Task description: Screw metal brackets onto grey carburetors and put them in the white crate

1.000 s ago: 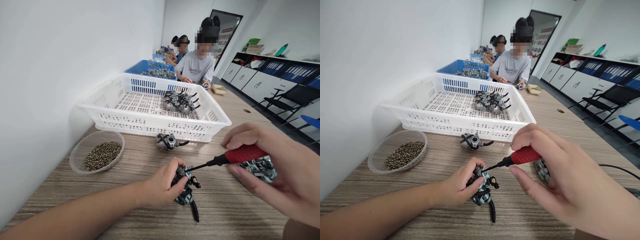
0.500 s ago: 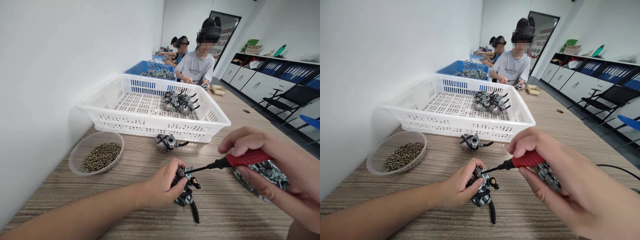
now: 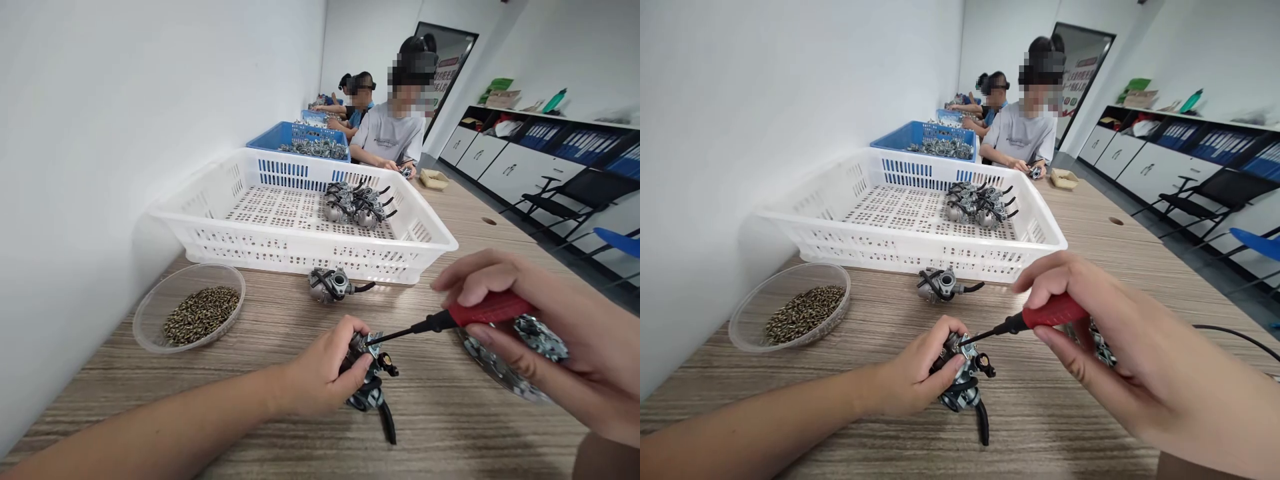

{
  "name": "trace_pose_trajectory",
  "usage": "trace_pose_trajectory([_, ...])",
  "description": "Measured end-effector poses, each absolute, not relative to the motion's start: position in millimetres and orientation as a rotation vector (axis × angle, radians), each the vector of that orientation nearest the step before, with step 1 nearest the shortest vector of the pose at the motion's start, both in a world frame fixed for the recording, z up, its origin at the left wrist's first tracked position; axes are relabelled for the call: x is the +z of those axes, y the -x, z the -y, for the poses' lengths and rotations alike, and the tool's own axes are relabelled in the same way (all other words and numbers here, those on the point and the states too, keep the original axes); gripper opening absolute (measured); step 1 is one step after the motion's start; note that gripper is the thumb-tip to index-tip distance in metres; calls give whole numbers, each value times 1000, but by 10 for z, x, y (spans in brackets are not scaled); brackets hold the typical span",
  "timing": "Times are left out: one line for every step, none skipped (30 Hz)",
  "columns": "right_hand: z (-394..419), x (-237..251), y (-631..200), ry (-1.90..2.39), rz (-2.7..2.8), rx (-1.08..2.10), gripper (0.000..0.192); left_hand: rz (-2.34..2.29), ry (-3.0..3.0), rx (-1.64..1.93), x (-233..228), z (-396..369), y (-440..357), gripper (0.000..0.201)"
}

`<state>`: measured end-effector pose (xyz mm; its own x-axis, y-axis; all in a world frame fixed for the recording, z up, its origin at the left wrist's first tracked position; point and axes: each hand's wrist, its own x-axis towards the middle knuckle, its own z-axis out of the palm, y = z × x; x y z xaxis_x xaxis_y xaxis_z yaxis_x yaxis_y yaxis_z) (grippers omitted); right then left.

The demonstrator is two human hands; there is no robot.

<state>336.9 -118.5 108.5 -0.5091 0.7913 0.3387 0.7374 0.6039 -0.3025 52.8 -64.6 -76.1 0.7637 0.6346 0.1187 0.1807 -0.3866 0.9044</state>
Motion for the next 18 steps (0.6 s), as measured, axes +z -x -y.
trace_pose_trajectory([1184,1089,-3375,1208,2407,231,21,-618,-1942,557,-767,646,-527,37])
trace_pose_trajectory([1185,1084,-3374,1198,2412,277,19,-618,-1946,556,-771,646,-524,37])
trace_pose_trajectory([1186,1071,-3365,1193,2404,282,17,-617,-1950,561,-775,646,-521,37])
trace_pose_trajectory([1188,1052,-3350,1207,2389,249,16,-613,-1954,571,-777,646,-517,36])
trace_pose_trajectory([1191,1030,-3330,1225,2372,188,16,-607,-1955,581,-778,646,-512,36])
trace_pose_trajectory([1195,1010,-3308,1239,2353,112,16,-599,-1950,591,-778,646,-509,35])
trace_pose_trajectory([1201,994,-3288,1271,2329,39,18,-589,-1943,600,-776,646,-507,35])
trace_pose_trajectory([1209,987,-3271,1313,2305,-12,20,-582,-1934,608,-774,646,-506,35])
trace_pose_trajectory([1219,991,-3261,1347,2290,-34,22,-580,-1928,613,-770,646,-506,36])
trace_pose_trajectory([1231,1007,-3257,1375,2291,-13,24,-583,-1924,615,-766,646,-507,37])
trace_pose_trajectory([1244,1031,-3261,1387,2311,39,27,-589,-1920,614,-762,646,-509,38])
trace_pose_trajectory([1256,1061,-3269,1381,2338,104,29,-594,-1915,610,-759,647,-511,39])
trace_pose_trajectory([1266,1091,-3281,1363,2369,169,29,-597,-1909,603,-756,648,-513,39])
trace_pose_trajectory([1271,1114,-3293,1329,2399,219,25,-599,-1902,597,-755,649,-515,39])
trace_pose_trajectory([1272,1128,-3301,1286,2425,260,21,-598,-1896,592,-754,650,-515,40])
trace_pose_trajectory([1266,1128,-3305,1249,2432,283,18,-598,-1892,588,-753,651,-516,40])
trace_pose_trajectory([1255,1115,-3302,1215,2425,289,16,-598,-1890,585,-753,651,-516,40])
trace_pose_trajectory([1241,1092,-3293,1197,2408,266,15,-597,-1890,582,-754,651,-515,40])
